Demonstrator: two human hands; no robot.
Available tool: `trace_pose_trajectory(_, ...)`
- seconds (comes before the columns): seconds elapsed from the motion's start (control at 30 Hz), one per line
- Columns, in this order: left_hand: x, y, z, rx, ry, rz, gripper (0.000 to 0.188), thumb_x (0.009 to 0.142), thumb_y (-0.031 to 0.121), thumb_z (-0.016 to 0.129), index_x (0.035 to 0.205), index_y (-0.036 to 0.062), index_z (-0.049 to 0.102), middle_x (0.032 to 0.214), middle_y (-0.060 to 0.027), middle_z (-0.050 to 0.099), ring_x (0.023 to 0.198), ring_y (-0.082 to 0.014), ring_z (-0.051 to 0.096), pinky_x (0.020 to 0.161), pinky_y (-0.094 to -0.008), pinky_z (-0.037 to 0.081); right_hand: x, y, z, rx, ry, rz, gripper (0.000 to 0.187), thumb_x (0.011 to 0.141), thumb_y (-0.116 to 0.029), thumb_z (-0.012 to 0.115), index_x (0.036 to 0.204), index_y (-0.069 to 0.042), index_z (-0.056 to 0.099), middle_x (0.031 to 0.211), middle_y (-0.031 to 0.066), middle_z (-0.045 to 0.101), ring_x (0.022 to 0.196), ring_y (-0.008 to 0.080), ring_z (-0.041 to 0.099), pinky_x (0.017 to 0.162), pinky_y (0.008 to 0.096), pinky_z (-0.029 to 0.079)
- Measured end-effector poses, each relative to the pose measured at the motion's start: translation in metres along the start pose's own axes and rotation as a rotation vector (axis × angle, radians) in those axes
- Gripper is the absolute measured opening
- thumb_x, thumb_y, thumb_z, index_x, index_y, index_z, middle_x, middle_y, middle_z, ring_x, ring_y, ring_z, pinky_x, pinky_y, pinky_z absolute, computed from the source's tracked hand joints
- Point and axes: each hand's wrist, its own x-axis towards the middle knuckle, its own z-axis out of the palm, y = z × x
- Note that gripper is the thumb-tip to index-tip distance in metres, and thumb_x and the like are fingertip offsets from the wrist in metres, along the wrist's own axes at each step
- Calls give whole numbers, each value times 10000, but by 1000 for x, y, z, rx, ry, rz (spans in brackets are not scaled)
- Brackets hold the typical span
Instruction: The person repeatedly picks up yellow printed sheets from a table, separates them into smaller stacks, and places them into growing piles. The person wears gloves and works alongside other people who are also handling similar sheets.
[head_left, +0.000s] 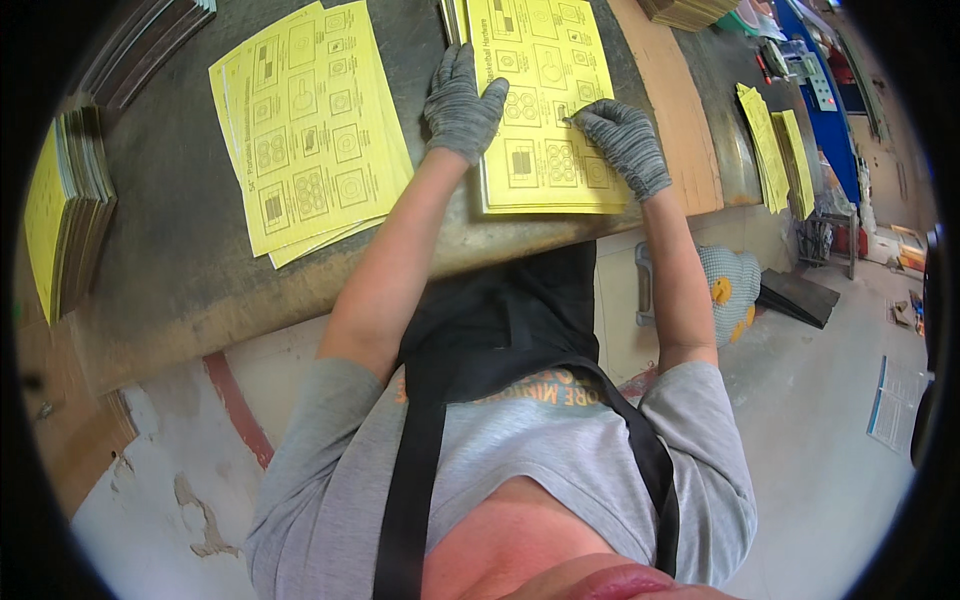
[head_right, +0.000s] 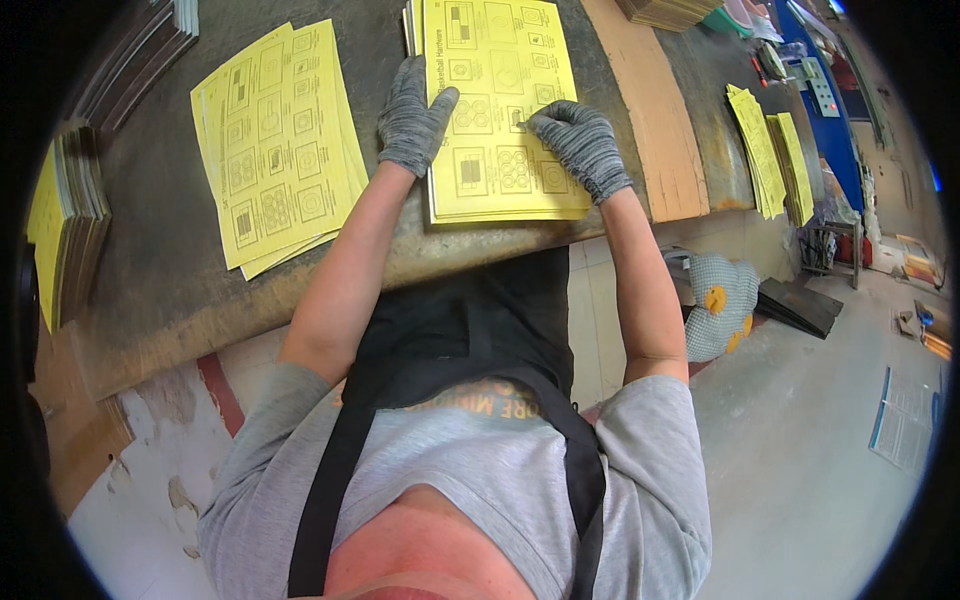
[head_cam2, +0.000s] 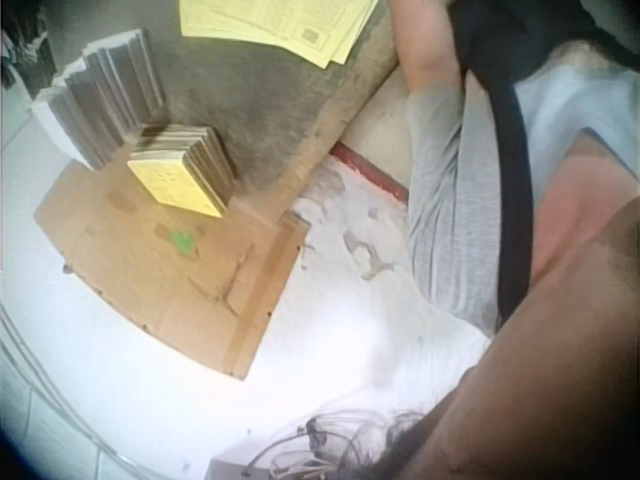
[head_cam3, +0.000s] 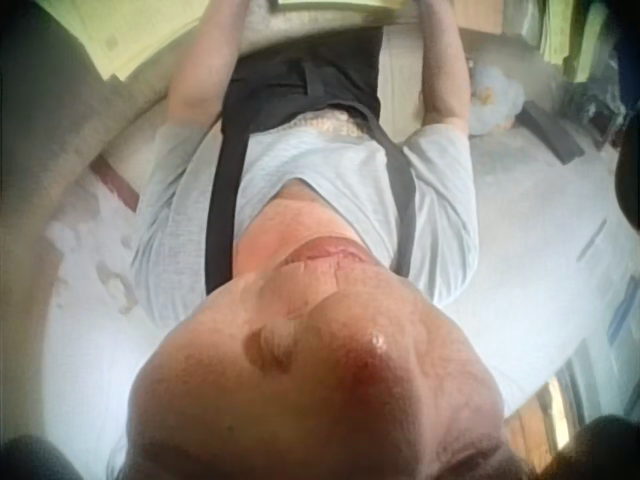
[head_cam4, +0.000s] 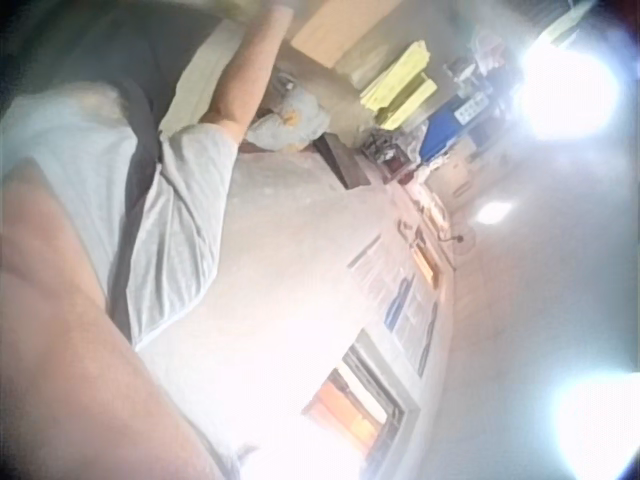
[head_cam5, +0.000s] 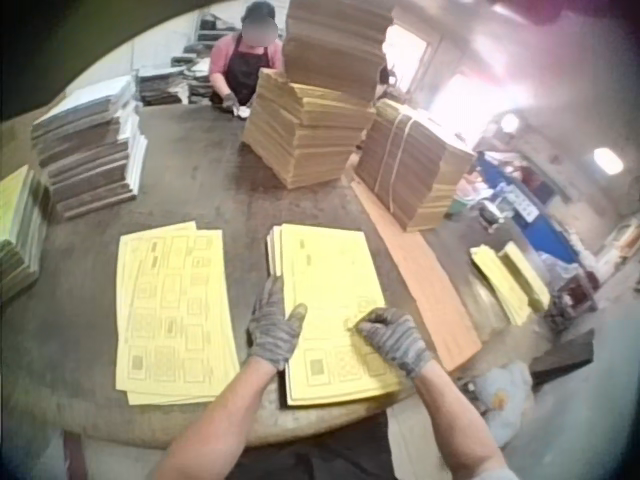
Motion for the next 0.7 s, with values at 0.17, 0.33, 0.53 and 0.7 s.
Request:
trace_pose_trajectory(0.17, -2, 0, 5, 46, 72, -1, 680, 798, 347, 599, 1360, 65, 339, 1409, -171, 325, 1290, -329, 320, 1074, -411, 266, -5, -38, 12, -680, 57, -307, 157, 800, -184, 598, 810, -47, 673, 790, 140, 670, 713, 255, 647, 667, 336, 510)
trace_pose_trajectory(0.33, -2, -4, 6, 74, 79, 56, 647, 820, 346, 590, 1331, 19, 367, 1378, -192, 367, 1269, -335, 358, 1062, -394, 285, -13, -72, 36, -1241, -68, -551, 146, 770, -151, 581, 880, -76, 639, 829, 154, 664, 777, 301, 647, 670, 384, 515)
trace_pose_trajectory(0.53, -11, 0, -7, -98, 8, -28, 633, 883, 406, 482, 1352, 12, 322, 1413, -213, 295, 1304, -355, 288, 1085, -416, 246, -24, 5, -22, -297, 214, -77, 286, 772, -239, 659, 991, -58, 639, 891, 155, 669, 802, 244, 651, 726, 328, 507)
trace_pose_trajectory(0.7, -35, 21, -13, -25, -130, -118, 728, 888, 429, 473, 1370, -57, 226, 1430, -258, 226, 1343, -368, 200, 1115, -397, 176, -40, 57, -5, 93, 247, -83, 282, 760, -172, 688, 1001, -35, 637, 940, 131, 670, 848, 187, 627, 774, 312, 491)
